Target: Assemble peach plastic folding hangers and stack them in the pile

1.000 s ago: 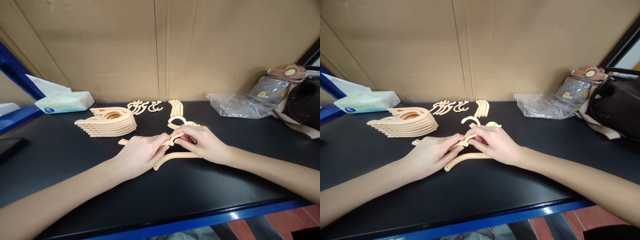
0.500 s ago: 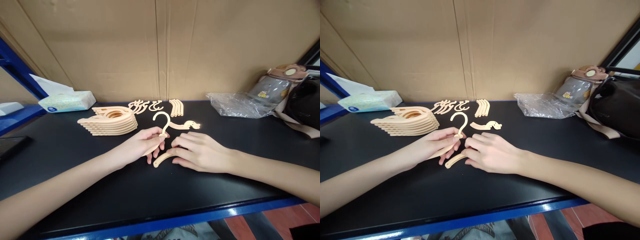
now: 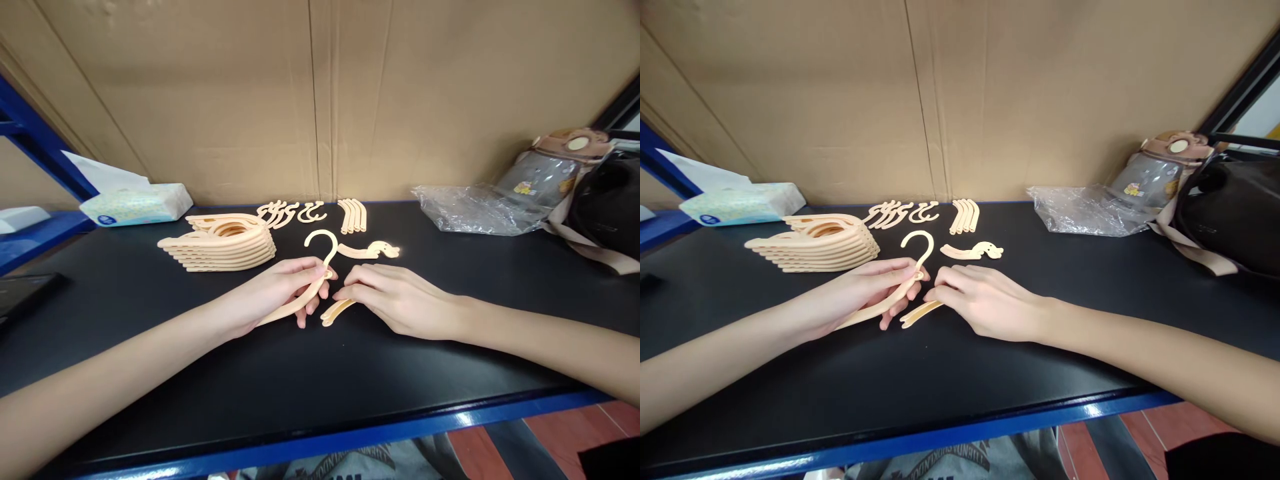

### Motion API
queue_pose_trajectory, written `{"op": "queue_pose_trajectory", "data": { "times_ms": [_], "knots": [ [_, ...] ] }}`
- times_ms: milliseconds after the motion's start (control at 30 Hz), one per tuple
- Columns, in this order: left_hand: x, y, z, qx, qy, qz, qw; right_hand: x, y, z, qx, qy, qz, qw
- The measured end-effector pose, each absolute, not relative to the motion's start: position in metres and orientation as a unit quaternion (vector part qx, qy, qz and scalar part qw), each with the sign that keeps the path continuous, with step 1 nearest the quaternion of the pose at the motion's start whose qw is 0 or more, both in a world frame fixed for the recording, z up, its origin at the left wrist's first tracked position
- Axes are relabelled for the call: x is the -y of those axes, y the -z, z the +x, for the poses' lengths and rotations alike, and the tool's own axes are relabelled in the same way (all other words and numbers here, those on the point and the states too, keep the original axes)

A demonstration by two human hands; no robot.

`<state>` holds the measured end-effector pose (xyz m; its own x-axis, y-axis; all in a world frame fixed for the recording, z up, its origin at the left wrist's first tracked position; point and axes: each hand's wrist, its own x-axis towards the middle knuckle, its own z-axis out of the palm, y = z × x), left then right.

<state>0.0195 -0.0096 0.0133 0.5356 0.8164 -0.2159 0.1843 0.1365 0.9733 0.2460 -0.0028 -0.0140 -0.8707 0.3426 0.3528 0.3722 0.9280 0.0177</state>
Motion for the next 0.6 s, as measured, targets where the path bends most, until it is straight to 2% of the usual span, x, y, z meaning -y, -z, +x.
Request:
{"op": "queue_pose_trajectory", "data": {
  "times_ms": [400,600],
  "knots": [
    [0.0093,-0.0127,0.0187,-0.407,-0.243,0.615,0.630,0.0036,0.0108,0.2448,0.969,0.027,-0.217,0.110],
    [0.0097,-0.0129,0.0181,-0.419,-0.242,0.613,0.625,0.0058,0.0109,0.2454,0.956,0.057,-0.251,0.139]
  ]
}}
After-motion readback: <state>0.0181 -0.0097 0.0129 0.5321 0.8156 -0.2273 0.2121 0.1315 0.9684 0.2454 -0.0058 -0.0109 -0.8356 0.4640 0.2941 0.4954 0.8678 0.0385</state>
